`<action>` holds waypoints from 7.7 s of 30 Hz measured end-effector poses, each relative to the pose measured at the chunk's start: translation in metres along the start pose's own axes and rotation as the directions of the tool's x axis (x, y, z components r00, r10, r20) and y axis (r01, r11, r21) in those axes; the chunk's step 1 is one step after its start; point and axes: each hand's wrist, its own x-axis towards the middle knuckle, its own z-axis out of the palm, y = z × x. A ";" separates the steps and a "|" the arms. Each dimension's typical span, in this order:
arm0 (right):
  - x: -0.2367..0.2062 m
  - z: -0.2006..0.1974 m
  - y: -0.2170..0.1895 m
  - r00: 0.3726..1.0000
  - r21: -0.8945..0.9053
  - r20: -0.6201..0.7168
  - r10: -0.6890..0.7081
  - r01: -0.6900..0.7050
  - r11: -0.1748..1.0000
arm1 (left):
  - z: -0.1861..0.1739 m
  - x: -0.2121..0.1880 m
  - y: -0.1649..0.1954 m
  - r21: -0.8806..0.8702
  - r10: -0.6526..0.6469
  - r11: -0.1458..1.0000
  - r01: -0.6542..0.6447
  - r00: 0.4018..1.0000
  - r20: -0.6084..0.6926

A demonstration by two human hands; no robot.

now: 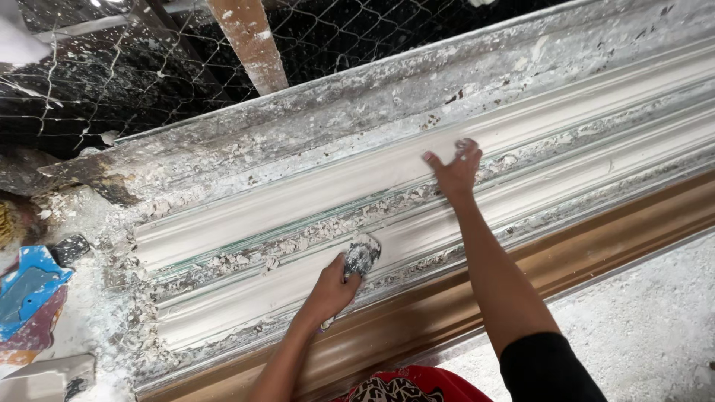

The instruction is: The person scrapes excess dried plaster from decorative molding pieces laid on a workbench, running a small scraper along the grooves and edges of each piece and moving progressively along the lengths. They occasionally reposition their hands and continue scraping along adjacent moldings.

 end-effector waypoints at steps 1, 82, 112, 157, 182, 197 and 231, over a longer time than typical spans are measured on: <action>-0.004 0.005 0.000 0.977 -0.123 -0.025 -0.213 0.208 0.970 | -0.001 -0.001 0.002 0.012 -0.003 1.000 0.003 1.000 0.005; -0.297 -0.147 0.276 0.756 0.764 0.613 0.231 -0.641 0.068 | 0.252 -0.131 0.052 -0.391 -0.096 0.913 0.115 0.993 0.068; -0.332 -0.167 0.325 0.642 0.485 0.690 0.335 -0.753 0.444 | 0.287 -0.186 -0.120 -0.881 -0.256 0.438 0.180 0.964 0.069; -0.148 -0.168 0.214 0.964 0.144 0.019 -0.264 0.259 0.955 | 0.028 -0.032 0.060 0.767 0.532 0.628 -0.129 0.791 -0.302; -0.055 -0.132 0.253 0.834 -0.501 -0.066 -0.547 0.446 0.741 | -0.052 0.106 0.157 0.958 0.023 0.129 -0.256 0.967 0.255; -0.057 -0.129 0.262 0.887 -0.552 -0.022 -0.460 0.373 0.746 | -0.054 0.104 0.150 0.947 0.043 0.231 -0.224 0.974 0.221; -0.056 -0.126 0.281 0.936 -0.582 0.013 -0.351 0.292 0.759 | -0.044 0.116 0.126 0.881 0.388 0.317 -0.350 0.896 0.216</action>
